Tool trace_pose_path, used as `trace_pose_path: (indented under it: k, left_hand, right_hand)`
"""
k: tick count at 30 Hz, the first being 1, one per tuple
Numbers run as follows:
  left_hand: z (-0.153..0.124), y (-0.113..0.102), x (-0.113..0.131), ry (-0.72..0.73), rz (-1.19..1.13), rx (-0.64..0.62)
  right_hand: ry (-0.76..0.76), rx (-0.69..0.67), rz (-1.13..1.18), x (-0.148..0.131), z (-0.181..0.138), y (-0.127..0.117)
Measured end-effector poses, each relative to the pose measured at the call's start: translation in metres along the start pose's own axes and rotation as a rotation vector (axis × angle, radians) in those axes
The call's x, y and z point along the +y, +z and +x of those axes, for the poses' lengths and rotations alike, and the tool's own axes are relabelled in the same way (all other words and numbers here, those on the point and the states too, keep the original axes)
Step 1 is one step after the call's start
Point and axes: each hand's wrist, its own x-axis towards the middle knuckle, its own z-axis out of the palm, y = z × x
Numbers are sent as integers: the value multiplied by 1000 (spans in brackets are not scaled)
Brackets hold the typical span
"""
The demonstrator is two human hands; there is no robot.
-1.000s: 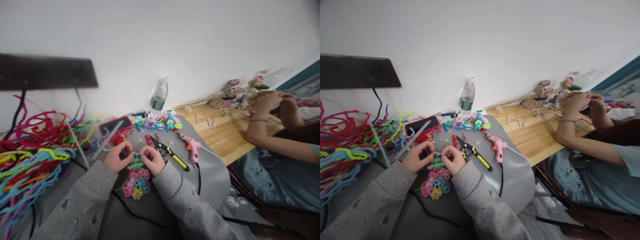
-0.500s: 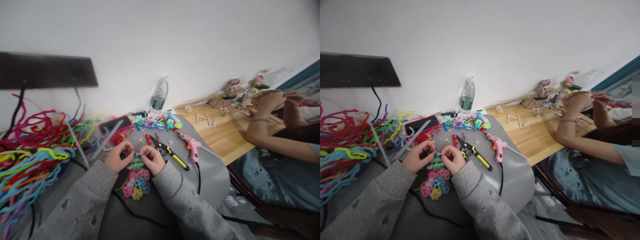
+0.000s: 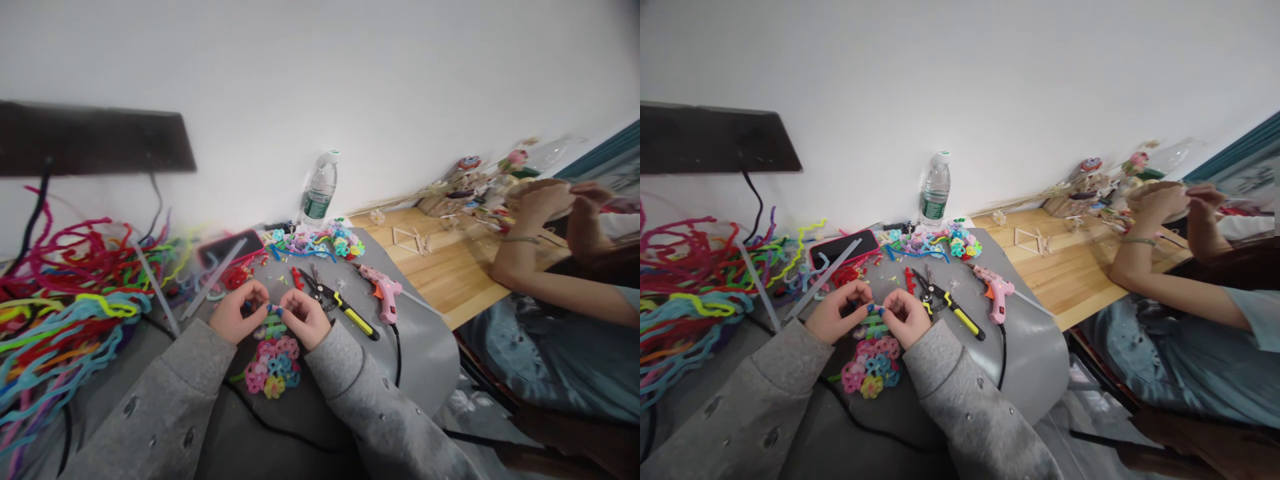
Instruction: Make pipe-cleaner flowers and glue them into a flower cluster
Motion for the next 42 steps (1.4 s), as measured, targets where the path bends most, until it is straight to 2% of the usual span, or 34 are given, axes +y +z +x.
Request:
trace_pose_path:
  k: [9,22,42]
  left_hand:
    - [0,0,2,12,40,-1]
    - [0,0,2,-6,50,-23]
    - [0,3,1,-29,-5,24]
  right_hand:
    - [40,54,-143,-5,2,0]
    - [30,17,-130,-4,2,-1]
    - [18,-28,-37,-6,2,1]
